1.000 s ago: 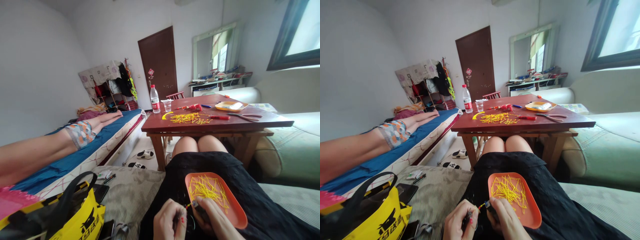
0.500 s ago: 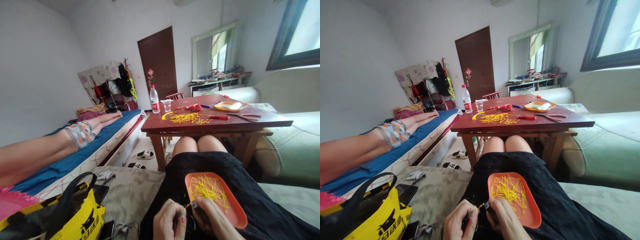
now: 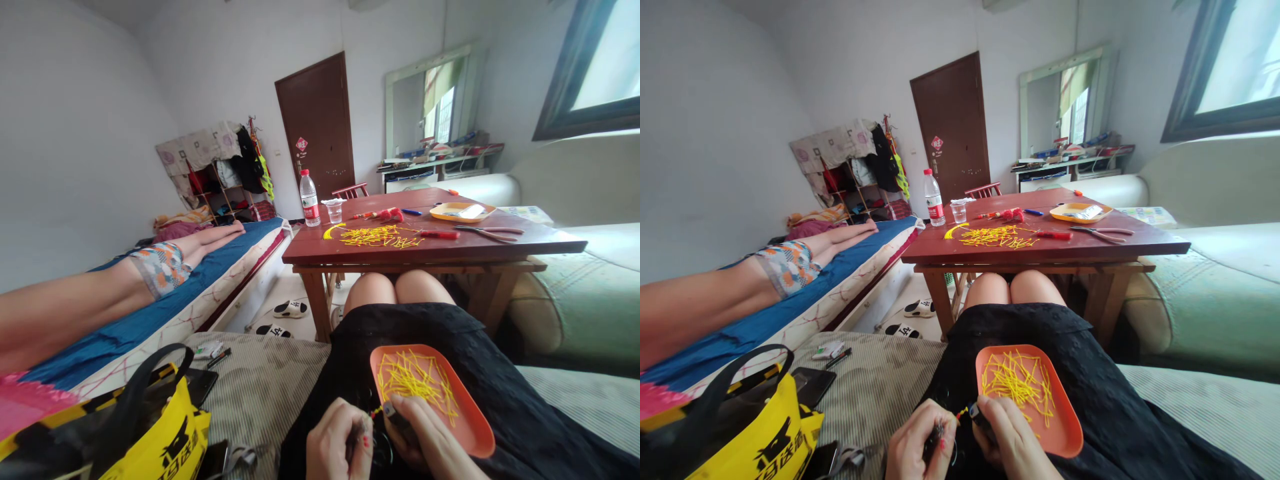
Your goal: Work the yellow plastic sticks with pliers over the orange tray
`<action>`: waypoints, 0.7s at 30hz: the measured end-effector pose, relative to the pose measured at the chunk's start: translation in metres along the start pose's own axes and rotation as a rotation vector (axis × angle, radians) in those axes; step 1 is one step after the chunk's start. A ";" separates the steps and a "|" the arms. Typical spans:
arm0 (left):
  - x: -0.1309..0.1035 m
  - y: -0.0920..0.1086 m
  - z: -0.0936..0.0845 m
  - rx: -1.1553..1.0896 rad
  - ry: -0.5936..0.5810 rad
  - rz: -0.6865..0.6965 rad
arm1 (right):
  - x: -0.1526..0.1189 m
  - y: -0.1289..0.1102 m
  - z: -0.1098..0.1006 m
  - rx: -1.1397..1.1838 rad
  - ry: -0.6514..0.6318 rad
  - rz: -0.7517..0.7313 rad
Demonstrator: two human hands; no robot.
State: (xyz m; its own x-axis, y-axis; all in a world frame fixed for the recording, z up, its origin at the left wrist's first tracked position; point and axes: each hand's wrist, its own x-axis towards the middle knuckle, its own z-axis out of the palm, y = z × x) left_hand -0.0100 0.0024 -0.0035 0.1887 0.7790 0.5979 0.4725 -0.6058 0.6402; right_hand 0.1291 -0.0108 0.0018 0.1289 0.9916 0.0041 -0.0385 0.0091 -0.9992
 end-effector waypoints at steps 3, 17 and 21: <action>0.001 0.001 0.000 0.000 0.002 0.011 | 0.002 0.000 -0.003 -0.001 -0.034 0.043; 0.001 0.002 0.001 -0.008 0.004 0.001 | 0.002 0.019 0.001 -0.104 -0.023 -0.113; 0.000 0.000 0.001 -0.006 0.003 0.006 | 0.003 0.011 -0.001 -0.058 -0.021 -0.035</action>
State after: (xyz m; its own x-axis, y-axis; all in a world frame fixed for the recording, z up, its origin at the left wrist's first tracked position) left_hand -0.0087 0.0021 -0.0042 0.1893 0.7747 0.6033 0.4657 -0.6118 0.6395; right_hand 0.1305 -0.0078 -0.0091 0.1088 0.9933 0.0395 0.0230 0.0372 -0.9990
